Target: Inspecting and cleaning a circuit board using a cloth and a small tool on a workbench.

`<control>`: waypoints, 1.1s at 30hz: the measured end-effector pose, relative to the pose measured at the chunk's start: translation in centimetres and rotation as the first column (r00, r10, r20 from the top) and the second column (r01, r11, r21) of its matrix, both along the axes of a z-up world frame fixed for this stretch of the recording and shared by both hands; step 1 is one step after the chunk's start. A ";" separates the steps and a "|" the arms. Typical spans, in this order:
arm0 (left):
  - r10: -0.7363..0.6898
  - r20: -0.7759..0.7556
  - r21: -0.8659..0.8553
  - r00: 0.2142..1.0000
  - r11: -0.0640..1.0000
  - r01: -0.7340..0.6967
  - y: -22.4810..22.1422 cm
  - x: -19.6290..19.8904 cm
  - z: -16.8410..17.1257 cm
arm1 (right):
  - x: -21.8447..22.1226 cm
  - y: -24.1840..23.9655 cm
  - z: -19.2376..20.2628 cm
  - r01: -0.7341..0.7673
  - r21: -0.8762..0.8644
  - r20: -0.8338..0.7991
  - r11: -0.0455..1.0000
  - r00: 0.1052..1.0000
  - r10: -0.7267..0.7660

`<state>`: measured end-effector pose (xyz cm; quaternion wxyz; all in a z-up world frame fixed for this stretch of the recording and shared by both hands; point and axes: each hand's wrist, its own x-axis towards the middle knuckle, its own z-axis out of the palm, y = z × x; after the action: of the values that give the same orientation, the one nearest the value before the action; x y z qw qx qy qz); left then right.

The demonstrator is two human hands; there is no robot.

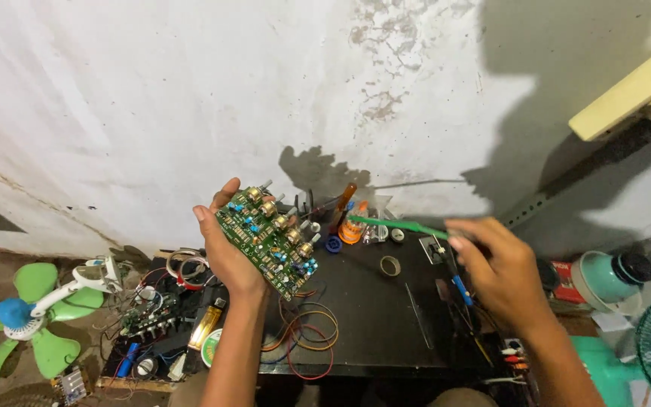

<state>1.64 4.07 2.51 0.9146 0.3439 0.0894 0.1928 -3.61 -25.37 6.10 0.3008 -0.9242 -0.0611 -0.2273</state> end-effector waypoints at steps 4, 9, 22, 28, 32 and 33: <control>0.029 0.010 0.035 1.000 0.999 -0.029 1.2 1.1 -2.1 | 5.5 4.3 2.5 -0.150 -0.258 0.065 0.955 0.983 0.172; 0.006 -0.018 0.015 1.000 1.000 -0.006 2.5 2.6 -4.1 | 11.7 10.1 2.7 -0.236 -0.526 -0.412 0.817 0.911 -0.002; -0.011 0.043 0.146 0.999 0.989 0.004 2.6 1.7 -3.4 | 10.1 12.5 4.2 -0.193 -0.390 -0.414 0.900 0.910 0.015; -0.024 0.035 0.020 0.999 1.000 0.023 1.9 0.4 -0.8 | 6.4 6.0 -0.2 -0.037 -0.411 -0.473 0.911 0.862 -0.179; 0.011 0.014 0.078 1.000 0.997 -0.012 1.5 0.1 -0.3 | 4.9 1.2 -9.0 -0.087 -0.595 -0.698 0.799 0.549 -0.460; 0.018 -0.011 0.066 1.000 0.998 -0.018 1.3 -0.1 0.0 | 4.7 -0.1 -11.6 -0.147 -0.639 -0.711 0.755 0.488 -0.506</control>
<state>1.53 5.41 2.55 0.9006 0.3740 0.0912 0.2019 1.05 -25.45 -5.50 -0.0619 -0.9548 0.1284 0.2609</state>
